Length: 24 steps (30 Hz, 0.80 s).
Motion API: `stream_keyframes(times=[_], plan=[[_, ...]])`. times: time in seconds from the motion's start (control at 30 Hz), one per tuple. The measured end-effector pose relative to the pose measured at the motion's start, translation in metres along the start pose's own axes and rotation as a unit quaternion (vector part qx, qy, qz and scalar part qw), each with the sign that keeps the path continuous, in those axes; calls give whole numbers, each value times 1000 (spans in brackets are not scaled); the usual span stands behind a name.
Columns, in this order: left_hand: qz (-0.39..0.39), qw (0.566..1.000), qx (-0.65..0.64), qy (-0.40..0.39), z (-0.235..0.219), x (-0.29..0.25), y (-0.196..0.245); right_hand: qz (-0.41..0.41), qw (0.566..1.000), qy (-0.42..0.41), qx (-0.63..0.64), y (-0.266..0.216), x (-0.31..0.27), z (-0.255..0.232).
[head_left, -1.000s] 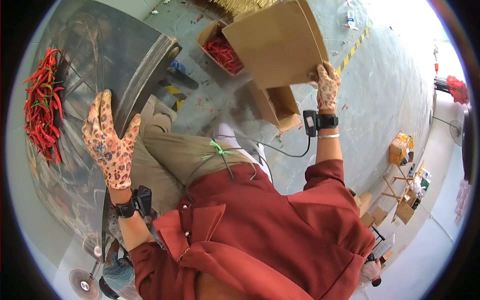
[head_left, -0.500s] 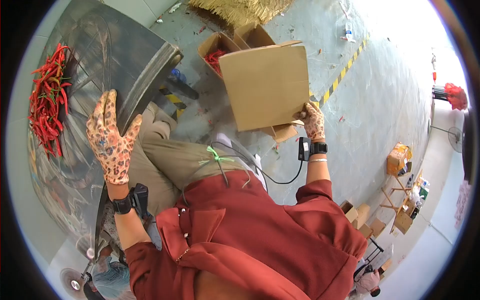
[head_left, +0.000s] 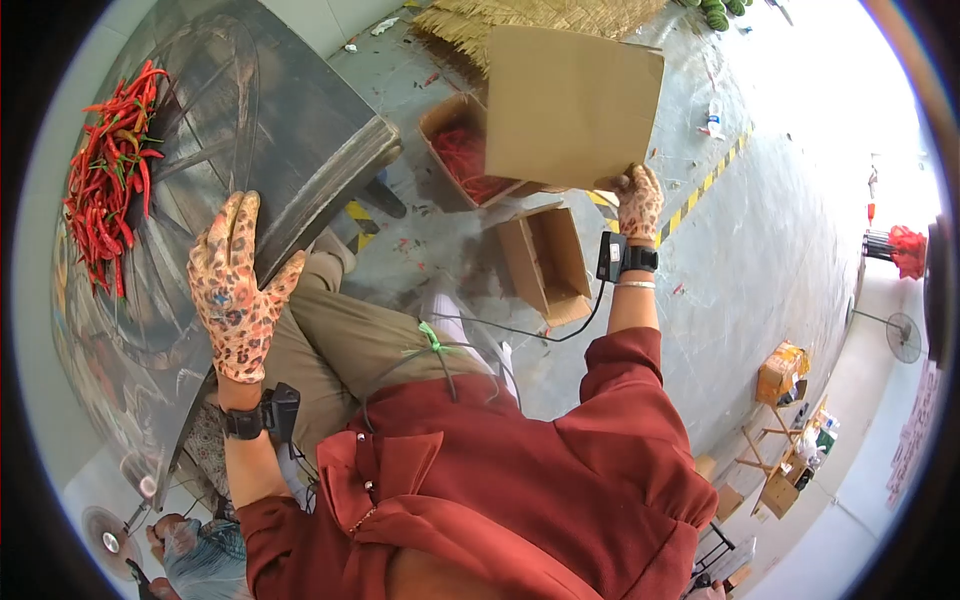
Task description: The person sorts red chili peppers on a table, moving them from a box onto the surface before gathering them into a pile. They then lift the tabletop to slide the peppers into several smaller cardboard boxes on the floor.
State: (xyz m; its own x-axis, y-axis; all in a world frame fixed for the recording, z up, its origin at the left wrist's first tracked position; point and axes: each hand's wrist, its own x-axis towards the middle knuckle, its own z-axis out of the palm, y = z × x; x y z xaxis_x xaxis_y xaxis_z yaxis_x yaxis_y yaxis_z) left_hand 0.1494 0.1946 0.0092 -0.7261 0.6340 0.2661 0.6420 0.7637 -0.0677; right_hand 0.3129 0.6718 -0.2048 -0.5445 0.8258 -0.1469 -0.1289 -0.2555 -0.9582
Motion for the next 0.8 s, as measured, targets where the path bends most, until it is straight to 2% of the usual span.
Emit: stream_keyframes(times=[0.03, 0.07, 0.13, 0.2, 0.3, 0.47, 0.6, 0.7, 0.73, 0.77, 0.8], plan=[[1, 1000, -7, 1, 1, 0, -1, 46, 995, 42, 77, -19, -3, 15], [3, 1000, -14, 2, 1, 1, -1, 45, 995, 40, 77, -18, 3, 16], [-3, 1000, -12, -2, 0, 1, 0, -44, 995, 83, 22, -17, 23, 13], [-8, 1000, -11, -6, -2, 1, 1, -43, 995, 94, -9, -19, 36, 5], [-13, 1000, -19, -13, 0, 1, 0, -92, 984, 137, -59, -26, 45, 0], [-7, 1000, -14, -8, 2, 1, -1, -88, 972, 202, -81, -14, 68, -41], [-7, 1000, 5, -18, 3, 0, -1, -135, 954, 233, -129, 19, 90, -94], [-1, 999, 21, -26, 4, 0, 0, -114, 884, 274, -360, 45, 92, -116], [-9, 999, 29, -36, 3, 0, 1, -110, 885, 272, -362, 56, 88, -115], [-11, 998, 38, -44, 4, -1, 0, -102, 821, 262, -496, 67, 80, -110], [-16, 998, 36, -49, 7, 0, -2, -94, 739, 244, -620, 75, 74, -107]])
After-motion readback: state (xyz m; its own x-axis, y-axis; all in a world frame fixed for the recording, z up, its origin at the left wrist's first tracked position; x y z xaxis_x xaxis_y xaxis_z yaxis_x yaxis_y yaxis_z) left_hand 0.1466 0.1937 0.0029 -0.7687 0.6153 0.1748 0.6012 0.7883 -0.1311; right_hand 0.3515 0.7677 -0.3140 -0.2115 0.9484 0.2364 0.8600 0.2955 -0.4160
